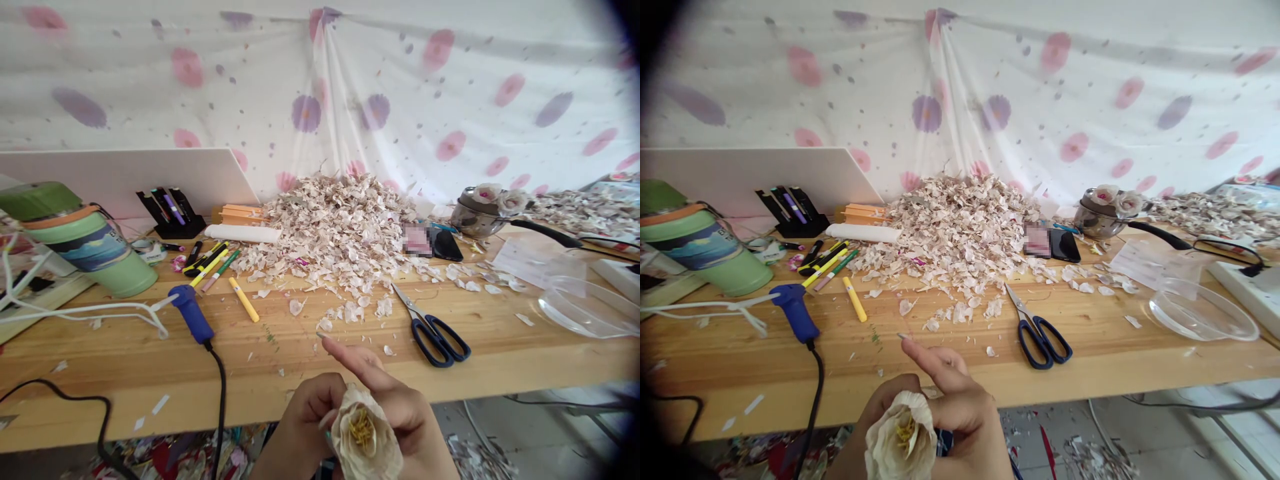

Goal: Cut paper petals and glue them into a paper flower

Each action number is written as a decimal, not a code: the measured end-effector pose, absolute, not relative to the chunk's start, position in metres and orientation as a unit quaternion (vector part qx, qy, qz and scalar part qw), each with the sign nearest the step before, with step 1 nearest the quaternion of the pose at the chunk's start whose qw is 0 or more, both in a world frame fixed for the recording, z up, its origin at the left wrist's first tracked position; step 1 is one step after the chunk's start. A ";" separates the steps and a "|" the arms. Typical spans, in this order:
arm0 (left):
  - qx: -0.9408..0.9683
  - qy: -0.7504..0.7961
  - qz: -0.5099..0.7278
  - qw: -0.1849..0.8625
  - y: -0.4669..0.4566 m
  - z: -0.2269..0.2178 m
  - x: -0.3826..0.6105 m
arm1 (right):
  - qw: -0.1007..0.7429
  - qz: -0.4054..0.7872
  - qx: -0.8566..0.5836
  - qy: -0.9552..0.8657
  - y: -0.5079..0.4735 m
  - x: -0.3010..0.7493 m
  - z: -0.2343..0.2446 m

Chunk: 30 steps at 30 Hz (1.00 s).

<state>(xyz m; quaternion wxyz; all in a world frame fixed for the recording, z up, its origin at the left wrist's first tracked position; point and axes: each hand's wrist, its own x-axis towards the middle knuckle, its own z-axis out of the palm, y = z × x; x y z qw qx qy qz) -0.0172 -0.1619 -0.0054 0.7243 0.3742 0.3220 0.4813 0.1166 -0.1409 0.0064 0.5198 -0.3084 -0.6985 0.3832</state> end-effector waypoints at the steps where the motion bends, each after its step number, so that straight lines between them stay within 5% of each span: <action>1: 0.352 0.331 0.476 0.734 -0.157 -0.007 -0.019 | 0.521 0.375 -0.316 -0.699 -0.143 0.117 0.008; 9: 0.343 0.363 0.453 0.738 -0.154 -0.029 -0.021 | 0.539 0.401 -0.306 -0.674 -0.145 0.113 0.002; 25: 0.439 0.407 0.575 0.559 -0.149 -0.031 -0.012 | 0.551 0.386 -0.318 -0.668 -0.148 0.108 0.000; 30: 0.356 0.372 0.607 0.606 -0.144 -0.031 -0.015 | 0.543 0.457 -0.350 -0.611 -0.147 0.107 -0.008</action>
